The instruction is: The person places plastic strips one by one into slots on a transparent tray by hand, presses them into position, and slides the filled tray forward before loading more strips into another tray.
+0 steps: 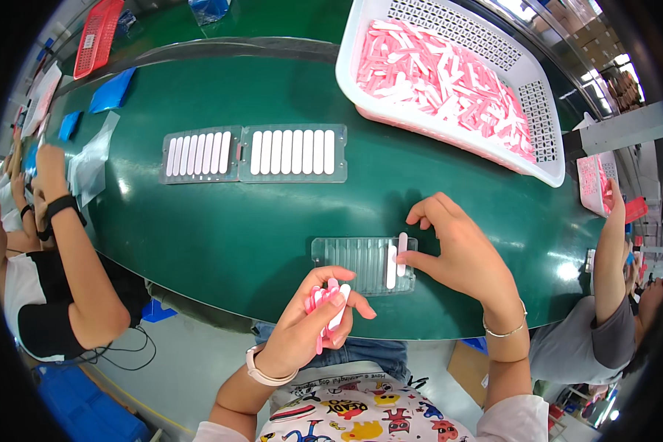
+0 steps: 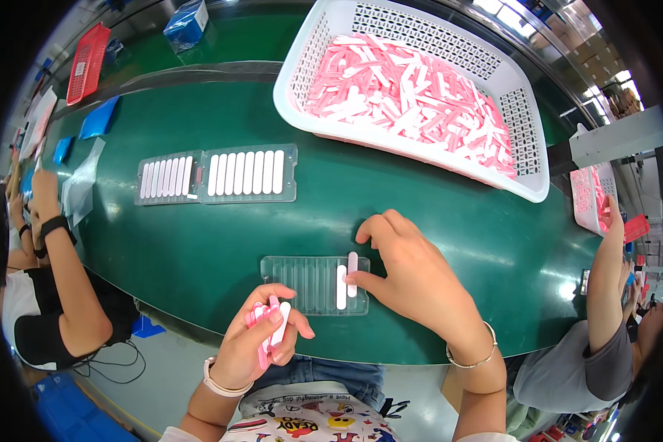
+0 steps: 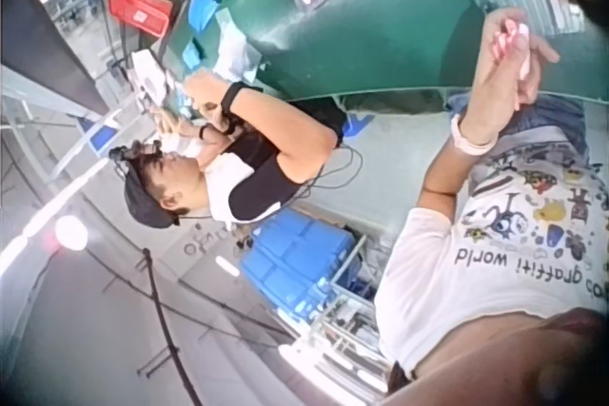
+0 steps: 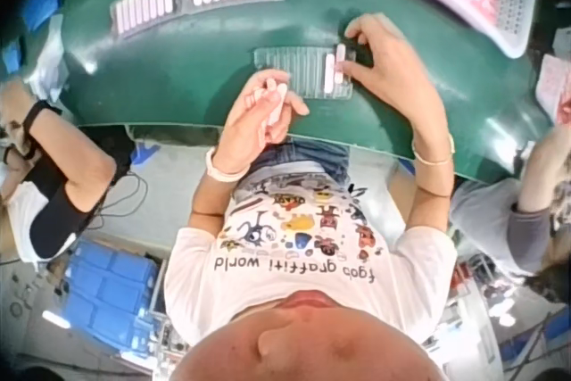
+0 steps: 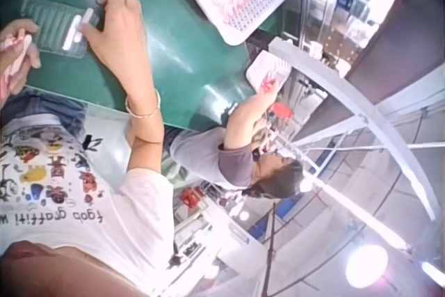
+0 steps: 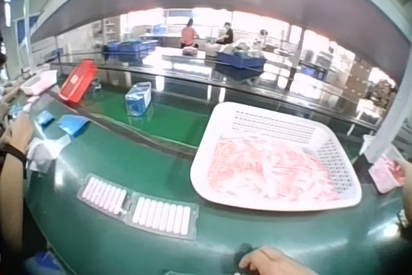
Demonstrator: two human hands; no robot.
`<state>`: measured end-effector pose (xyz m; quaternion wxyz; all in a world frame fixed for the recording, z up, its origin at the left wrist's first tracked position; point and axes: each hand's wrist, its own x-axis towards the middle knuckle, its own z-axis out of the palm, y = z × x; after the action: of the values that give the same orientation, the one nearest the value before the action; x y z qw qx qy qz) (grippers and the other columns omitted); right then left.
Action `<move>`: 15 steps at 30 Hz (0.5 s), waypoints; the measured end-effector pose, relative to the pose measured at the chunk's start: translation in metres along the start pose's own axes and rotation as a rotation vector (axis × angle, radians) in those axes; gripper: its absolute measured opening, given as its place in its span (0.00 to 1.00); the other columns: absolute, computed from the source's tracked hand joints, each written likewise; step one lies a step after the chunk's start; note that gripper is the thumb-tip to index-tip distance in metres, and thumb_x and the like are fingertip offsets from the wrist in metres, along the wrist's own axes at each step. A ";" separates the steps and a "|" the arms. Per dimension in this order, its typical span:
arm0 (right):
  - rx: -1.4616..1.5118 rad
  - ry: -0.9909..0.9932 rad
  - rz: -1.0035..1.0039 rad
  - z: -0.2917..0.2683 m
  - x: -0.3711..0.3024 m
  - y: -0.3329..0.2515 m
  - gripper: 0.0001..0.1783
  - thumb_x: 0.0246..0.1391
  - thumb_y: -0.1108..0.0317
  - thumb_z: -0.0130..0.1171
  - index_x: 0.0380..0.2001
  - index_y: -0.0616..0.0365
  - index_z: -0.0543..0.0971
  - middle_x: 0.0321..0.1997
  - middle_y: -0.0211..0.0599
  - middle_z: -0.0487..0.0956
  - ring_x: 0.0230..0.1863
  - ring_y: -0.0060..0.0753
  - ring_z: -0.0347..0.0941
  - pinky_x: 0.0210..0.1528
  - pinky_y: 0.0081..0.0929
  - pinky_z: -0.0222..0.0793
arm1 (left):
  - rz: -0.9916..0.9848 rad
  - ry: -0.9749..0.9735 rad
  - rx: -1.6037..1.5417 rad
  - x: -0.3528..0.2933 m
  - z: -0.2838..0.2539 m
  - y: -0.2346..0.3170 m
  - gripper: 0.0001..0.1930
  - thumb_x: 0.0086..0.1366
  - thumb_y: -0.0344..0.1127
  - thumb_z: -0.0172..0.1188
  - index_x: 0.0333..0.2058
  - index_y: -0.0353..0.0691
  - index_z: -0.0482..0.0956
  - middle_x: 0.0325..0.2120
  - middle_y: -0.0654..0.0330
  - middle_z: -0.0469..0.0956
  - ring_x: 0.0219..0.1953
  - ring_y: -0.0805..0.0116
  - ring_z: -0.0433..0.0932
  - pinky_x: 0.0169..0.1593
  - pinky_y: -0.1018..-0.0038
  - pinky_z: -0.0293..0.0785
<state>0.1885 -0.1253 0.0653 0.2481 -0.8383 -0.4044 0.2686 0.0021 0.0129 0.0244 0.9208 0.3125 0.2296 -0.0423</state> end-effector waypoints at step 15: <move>0.615 0.012 -0.085 0.043 -0.029 -0.026 0.06 0.47 0.71 0.66 0.29 0.60 0.81 0.28 0.31 0.77 0.28 0.22 0.70 0.27 0.22 0.64 | 0.075 -0.206 0.271 -0.009 -0.004 -0.002 0.17 0.72 0.34 0.41 0.57 0.37 0.54 0.28 0.58 0.73 0.20 0.82 0.61 0.25 0.85 0.60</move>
<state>0.1309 -0.1262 0.0579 0.5034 -0.7078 -0.3374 0.3630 -0.0077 0.0134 0.0240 0.8898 0.4360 0.1147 -0.0702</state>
